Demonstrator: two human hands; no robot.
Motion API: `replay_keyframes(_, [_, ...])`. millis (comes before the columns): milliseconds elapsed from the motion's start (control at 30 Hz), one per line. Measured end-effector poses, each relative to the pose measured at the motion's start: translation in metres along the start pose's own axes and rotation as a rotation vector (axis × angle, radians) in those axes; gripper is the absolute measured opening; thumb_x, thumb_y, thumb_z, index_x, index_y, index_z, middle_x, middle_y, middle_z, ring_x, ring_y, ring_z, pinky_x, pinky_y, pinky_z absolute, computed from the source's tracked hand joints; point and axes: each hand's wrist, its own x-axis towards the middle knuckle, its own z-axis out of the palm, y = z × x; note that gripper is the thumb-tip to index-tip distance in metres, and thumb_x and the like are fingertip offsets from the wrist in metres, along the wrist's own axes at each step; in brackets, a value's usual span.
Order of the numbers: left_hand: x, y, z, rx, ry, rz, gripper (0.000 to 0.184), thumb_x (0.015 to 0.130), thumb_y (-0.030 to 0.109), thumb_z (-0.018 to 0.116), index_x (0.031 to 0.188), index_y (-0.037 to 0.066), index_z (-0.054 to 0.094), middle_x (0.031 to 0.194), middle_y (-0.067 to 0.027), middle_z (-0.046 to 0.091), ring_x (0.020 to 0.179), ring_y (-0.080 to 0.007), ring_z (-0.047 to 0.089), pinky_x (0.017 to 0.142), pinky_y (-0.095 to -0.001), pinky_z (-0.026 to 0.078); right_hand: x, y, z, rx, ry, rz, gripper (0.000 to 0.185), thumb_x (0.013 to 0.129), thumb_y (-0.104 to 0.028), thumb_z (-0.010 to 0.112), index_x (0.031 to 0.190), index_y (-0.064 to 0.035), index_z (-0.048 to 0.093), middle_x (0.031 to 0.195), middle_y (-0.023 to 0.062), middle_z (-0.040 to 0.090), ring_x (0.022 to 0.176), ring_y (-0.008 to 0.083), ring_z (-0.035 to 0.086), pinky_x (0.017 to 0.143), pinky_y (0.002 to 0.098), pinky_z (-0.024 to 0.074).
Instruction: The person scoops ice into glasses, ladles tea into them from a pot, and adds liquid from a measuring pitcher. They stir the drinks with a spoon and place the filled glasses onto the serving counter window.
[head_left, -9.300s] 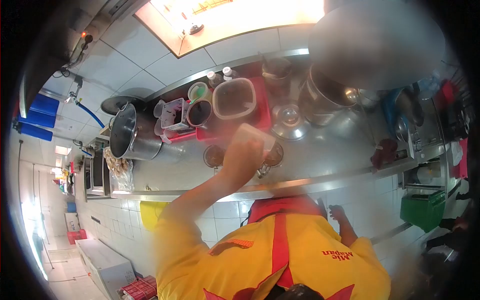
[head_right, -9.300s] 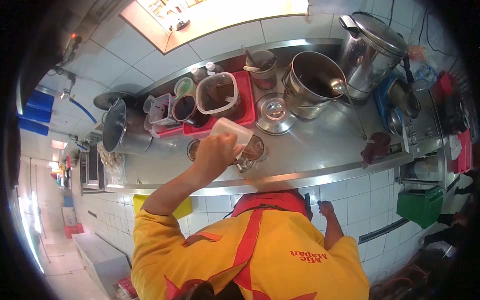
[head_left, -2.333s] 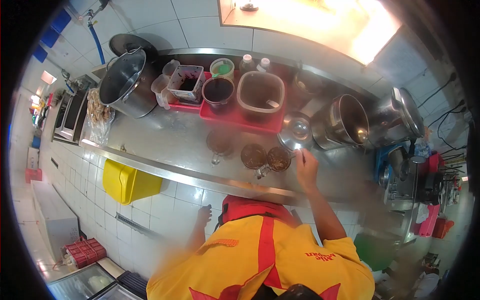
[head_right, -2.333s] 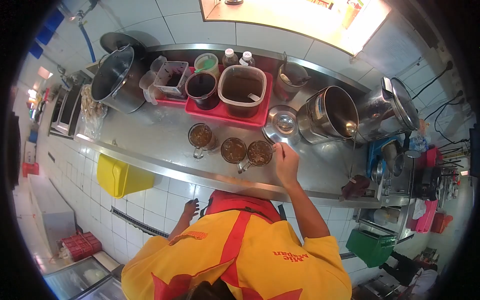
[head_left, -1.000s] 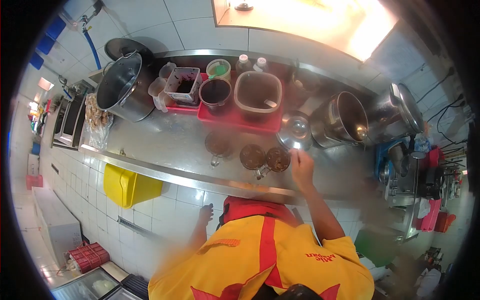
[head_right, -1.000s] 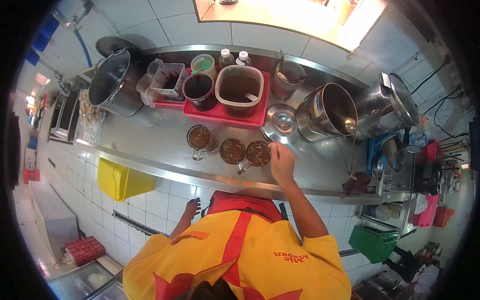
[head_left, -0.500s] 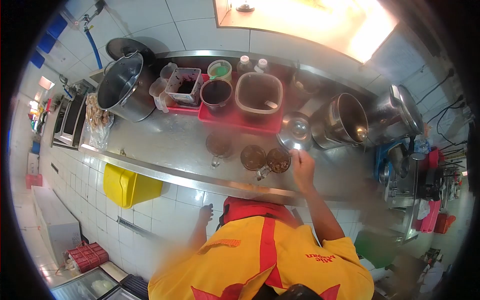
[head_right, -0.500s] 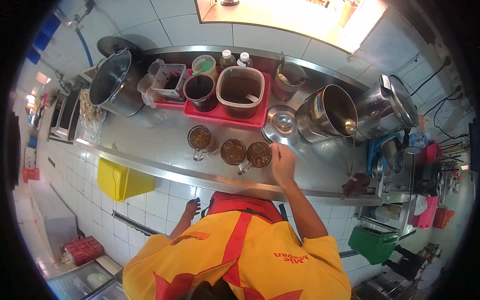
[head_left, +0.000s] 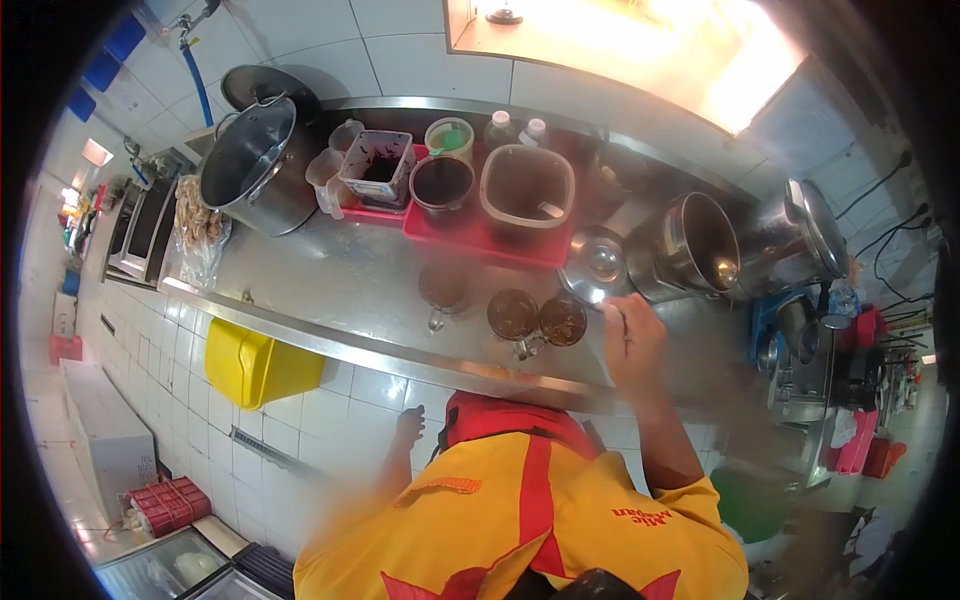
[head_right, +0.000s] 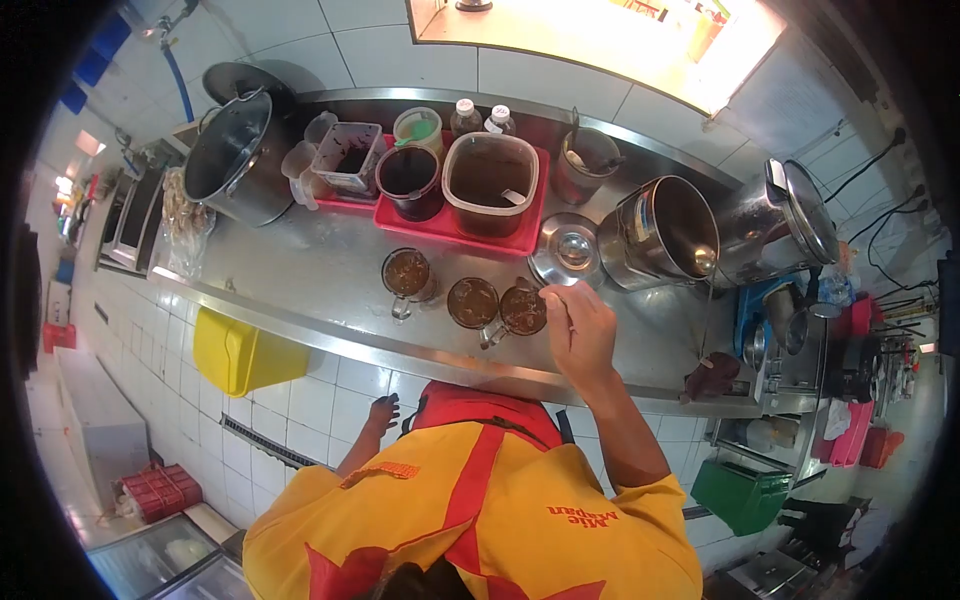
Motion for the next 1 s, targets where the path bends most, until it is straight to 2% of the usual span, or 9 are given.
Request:
replay_keyframes(267, [-0.003,-0.004,-0.006,-0.027,-0.030,0.057,0.037,0.085,0.039,0.056,0.112,0.014,0.055,0.101,-0.0078,0.059,0.087,-0.0216,0.058,0.076,-0.0441,0.046,-0.005,0.035,0.055,0.166,-0.220,-0.047,0.013,0.089,-0.011,0.056,0.089,-0.0014,0.065,0.075,0.0104,0.059,0.063,0.0271,0.056,0.059,0.0342,0.0454])
replay_keyframes(367, [-0.003,-0.006,-0.007,-0.051,-0.013,0.047,0.038,0.085,0.040,0.057,0.112,0.013,0.055,0.100,-0.0075,0.059,0.087,-0.0214,0.057,0.076,-0.0440,0.046,-0.008,0.061,0.083,0.128,-0.226,-0.093,0.014,0.089,-0.012,0.056,0.088,-0.0022,0.066,0.076,0.0116,0.060,0.068,0.0281,0.059,0.064,0.0361,0.0470])
replay_keyframes(433, [-0.005,-0.006,-0.007,-0.045,-0.012,0.054,0.038,0.085,0.040,0.057,0.112,0.013,0.055,0.100,-0.0074,0.059,0.087,-0.0213,0.057,0.076,-0.0440,0.046,-0.012,0.077,0.098,-0.064,-0.373,0.036,0.016,0.089,-0.015,0.056,0.087,-0.0028,0.066,0.077,0.0126,0.062,0.071,0.0278,0.060,0.068,0.0378,0.0469])
replay_keyframes(533, [-0.005,-0.008,-0.008,-0.054,0.021,0.025,0.038,0.086,0.040,0.057,0.113,0.013,0.056,0.099,-0.0069,0.059,0.086,-0.0208,0.057,0.075,-0.0433,0.046,-0.012,0.079,0.108,0.095,-0.247,0.195,0.018,0.089,-0.018,0.056,0.086,-0.0034,0.067,0.076,0.0134,0.063,0.071,0.0282,0.059,0.066,0.0386,0.0455])
replay_keyframes(633, [-0.003,-0.013,-0.010,-0.074,0.025,0.034,0.039,0.086,0.040,0.057,0.114,0.013,0.056,0.099,-0.0066,0.059,0.086,-0.0208,0.057,0.075,-0.0434,0.046,-0.009,0.071,0.107,0.051,-0.113,0.116,0.019,0.089,-0.019,0.057,0.084,-0.0027,0.066,0.076,0.0135,0.063,0.071,0.0297,0.059,0.065,0.0386,0.0449])
replay_keyframes(733, [0.000,-0.015,-0.010,-0.078,0.020,-0.002,0.041,0.086,0.040,0.057,0.115,0.013,0.055,0.099,-0.0065,0.059,0.087,-0.0210,0.057,0.077,-0.0439,0.046,-0.018,0.078,0.113,0.060,-0.300,0.186,0.020,0.089,-0.019,0.057,0.084,-0.0021,0.066,0.076,0.0137,0.064,0.072,0.0302,0.059,0.065,0.0384,0.0454])
replay_keyframes(867, [0.003,-0.022,-0.010,-0.090,0.035,-0.010,0.041,0.085,0.041,0.058,0.114,0.012,0.055,0.100,-0.0070,0.059,0.088,-0.0217,0.056,0.078,-0.0448,0.046,-0.015,0.077,0.113,0.123,-0.160,0.277,0.020,0.089,-0.019,0.057,0.084,-0.0020,0.066,0.076,0.0136,0.063,0.071,0.0293,0.059,0.065,0.0379,0.0456])
replay_keyframes(933, [0.003,-0.022,-0.010,-0.077,0.036,-0.002,0.041,0.085,0.041,0.058,0.114,0.012,0.056,0.100,-0.0072,0.059,0.088,-0.0219,0.056,0.078,-0.0448,0.046,-0.020,0.076,0.118,0.029,-0.182,0.097,0.020,0.090,-0.019,0.056,0.084,-0.0022,0.066,0.074,0.0136,0.063,0.071,0.0289,0.059,0.065,0.0375,0.0454])
replay_keyframes(1000, [0.004,-0.020,-0.011,-0.089,0.018,-0.015,0.042,0.085,0.041,0.058,0.114,0.011,0.056,0.101,-0.0076,0.059,0.088,-0.0221,0.056,0.078,-0.0453,0.046,-0.019,0.077,0.115,0.032,-0.194,0.167,0.019,0.090,-0.018,0.056,0.084,-0.0023,0.066,0.074,0.0138,0.063,0.071,0.0291,0.059,0.065,0.0375,0.0454])
